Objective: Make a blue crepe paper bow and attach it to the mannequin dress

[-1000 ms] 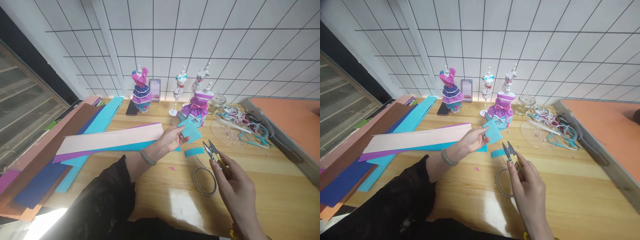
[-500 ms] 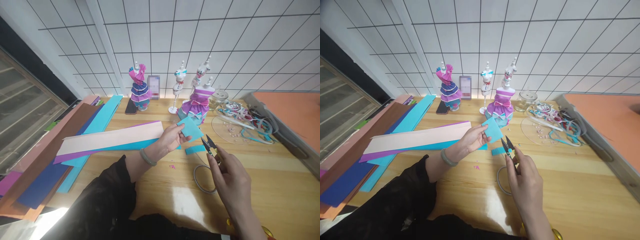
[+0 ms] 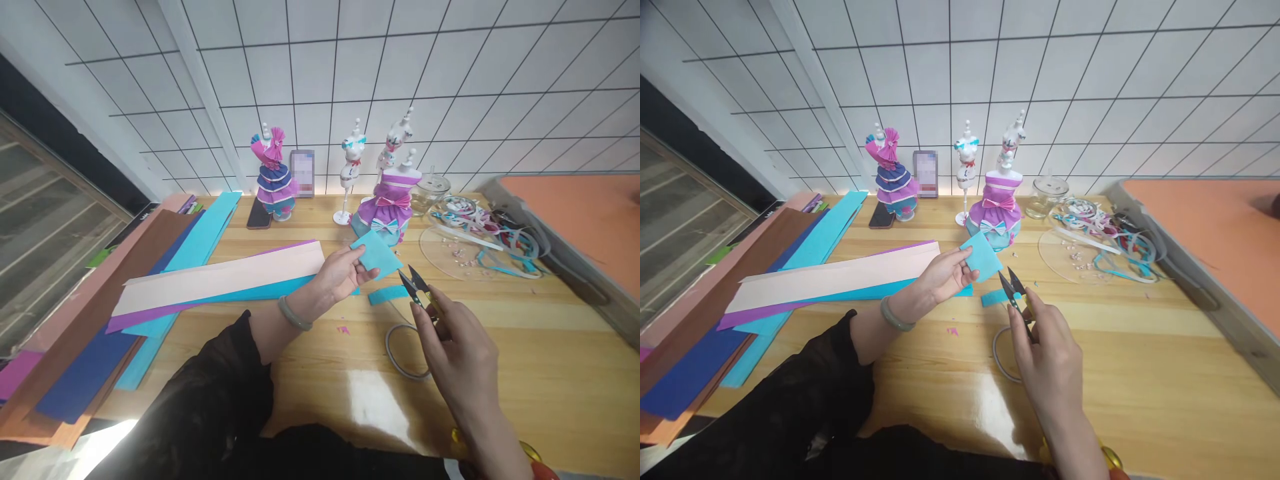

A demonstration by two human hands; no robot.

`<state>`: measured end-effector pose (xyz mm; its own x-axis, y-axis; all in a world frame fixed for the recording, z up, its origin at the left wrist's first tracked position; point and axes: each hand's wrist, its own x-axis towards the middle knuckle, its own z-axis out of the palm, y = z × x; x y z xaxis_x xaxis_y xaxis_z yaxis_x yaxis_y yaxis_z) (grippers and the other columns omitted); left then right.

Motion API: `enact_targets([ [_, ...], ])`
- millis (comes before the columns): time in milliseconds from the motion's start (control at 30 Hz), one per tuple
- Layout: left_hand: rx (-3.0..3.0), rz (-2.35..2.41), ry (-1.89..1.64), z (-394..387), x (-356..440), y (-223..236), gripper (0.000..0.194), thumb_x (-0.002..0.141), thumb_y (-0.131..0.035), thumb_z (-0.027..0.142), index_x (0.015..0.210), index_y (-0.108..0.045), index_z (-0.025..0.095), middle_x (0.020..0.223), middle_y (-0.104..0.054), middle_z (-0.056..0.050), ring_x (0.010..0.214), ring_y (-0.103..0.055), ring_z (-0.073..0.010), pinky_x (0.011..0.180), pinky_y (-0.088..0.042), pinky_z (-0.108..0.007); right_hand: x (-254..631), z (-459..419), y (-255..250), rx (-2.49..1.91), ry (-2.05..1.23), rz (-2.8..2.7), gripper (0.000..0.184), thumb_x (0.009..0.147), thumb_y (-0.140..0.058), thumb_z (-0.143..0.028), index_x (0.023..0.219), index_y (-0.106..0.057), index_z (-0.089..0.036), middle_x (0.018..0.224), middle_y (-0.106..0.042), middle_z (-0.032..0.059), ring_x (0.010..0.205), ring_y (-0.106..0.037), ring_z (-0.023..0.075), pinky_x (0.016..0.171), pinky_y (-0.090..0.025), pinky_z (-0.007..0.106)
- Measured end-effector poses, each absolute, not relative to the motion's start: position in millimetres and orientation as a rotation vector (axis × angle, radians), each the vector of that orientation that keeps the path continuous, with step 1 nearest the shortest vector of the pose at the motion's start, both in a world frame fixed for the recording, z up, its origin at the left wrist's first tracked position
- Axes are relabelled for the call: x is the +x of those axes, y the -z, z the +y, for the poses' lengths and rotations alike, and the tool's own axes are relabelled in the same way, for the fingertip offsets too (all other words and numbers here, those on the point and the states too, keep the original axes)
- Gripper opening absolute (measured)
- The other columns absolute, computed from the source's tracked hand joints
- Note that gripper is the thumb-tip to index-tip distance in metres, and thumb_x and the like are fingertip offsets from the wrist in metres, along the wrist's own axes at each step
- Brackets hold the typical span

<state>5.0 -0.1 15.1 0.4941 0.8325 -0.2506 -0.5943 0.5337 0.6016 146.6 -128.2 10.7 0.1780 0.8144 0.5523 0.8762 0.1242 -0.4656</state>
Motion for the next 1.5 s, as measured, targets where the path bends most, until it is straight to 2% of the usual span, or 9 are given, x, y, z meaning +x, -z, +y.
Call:
enact_targets([
  [200,0.469,0.583,-0.896,-4,8,-16,0.007,0.081,-0.053,0.015,0.074,-0.052,0.013,0.063,-0.054,0.001,0.052,-0.049,-0.0063,0.062,-0.051,-0.028,146,-128,-11,-1.670,0.106,-1.622,0.034,0.084,-0.053,-0.029,0.114,-0.054,-0.014,0.069,-0.053,0.0007,0.052,-0.043,0.0108,0.053,-0.039,0.024],
  [300,0.490,0.581,-0.886,-7,9,-17,0.007,0.080,-0.056,0.018,0.076,-0.052,0.013,0.066,-0.055,0.000,0.055,-0.051,-0.0071,0.066,-0.052,-0.030,146,-128,-10,-1.680,0.113,-1.624,0.033,0.084,-0.052,-0.029,0.114,-0.055,-0.014,0.070,-0.053,0.0009,0.053,-0.044,0.0111,0.054,-0.039,0.025],
  [367,0.511,0.584,-0.861,-9,10,-18,0.006,0.081,-0.056,0.019,0.080,-0.053,0.014,0.070,-0.056,-0.001,0.060,-0.054,-0.0089,0.068,-0.052,-0.033,146,-127,-10,-1.682,0.115,-1.619,0.033,0.084,-0.053,-0.029,0.114,-0.055,-0.013,0.069,-0.053,0.0008,0.052,-0.044,0.0108,0.054,-0.039,0.025],
  [567,0.565,0.588,-0.872,-15,11,-17,0.012,0.078,-0.061,0.022,0.080,-0.051,0.015,0.061,-0.047,0.004,0.057,-0.051,-0.0071,0.077,-0.052,-0.042,148,-125,-5,-1.688,0.135,-1.598,0.037,0.083,-0.055,-0.030,0.115,-0.054,-0.013,0.071,-0.052,0.0013,0.053,-0.044,0.0109,0.055,-0.040,0.025],
  [733,0.625,0.556,-0.877,-17,12,-14,0.016,0.079,-0.060,0.026,0.087,-0.052,0.015,0.071,-0.052,0.001,0.067,-0.056,-0.0098,0.080,-0.051,-0.041,149,-124,-1,-1.719,0.176,-1.607,0.038,0.084,-0.054,-0.030,0.117,-0.053,-0.013,0.072,-0.053,0.0023,0.054,-0.045,0.0115,0.055,-0.041,0.025],
  [1033,0.649,0.583,-0.923,-18,14,-9,0.014,0.080,-0.058,0.026,0.087,-0.052,0.015,0.059,-0.039,0.006,0.052,-0.045,-0.0048,0.077,-0.052,-0.044,149,-124,1,-1.694,0.213,-1.662,0.035,0.086,-0.050,-0.028,0.117,-0.053,-0.011,0.078,-0.059,0.0073,0.066,-0.056,0.0166,0.059,-0.044,0.027],
  [1300,0.594,0.593,-0.902,-21,13,-13,0.016,0.078,-0.061,0.027,0.088,-0.054,0.016,0.066,-0.050,0.003,0.061,-0.053,-0.0079,0.081,-0.051,-0.043,148,-126,-1,-1.677,0.236,-1.688,0.035,0.087,-0.049,-0.027,0.120,-0.052,-0.014,0.079,-0.060,0.0076,0.066,-0.058,0.0171,0.055,-0.044,0.027],
  [1500,0.626,0.582,-0.913,-22,14,-14,0.014,0.080,-0.058,0.026,0.087,-0.053,0.016,0.066,-0.047,0.004,0.057,-0.049,-0.0057,0.080,-0.051,-0.044,149,-127,-2,-1.663,0.252,-1.712,0.036,0.088,-0.049,-0.026,0.121,-0.051,-0.013,0.076,-0.058,0.0066,0.066,-0.059,0.0169,0.057,-0.044,0.027],
])
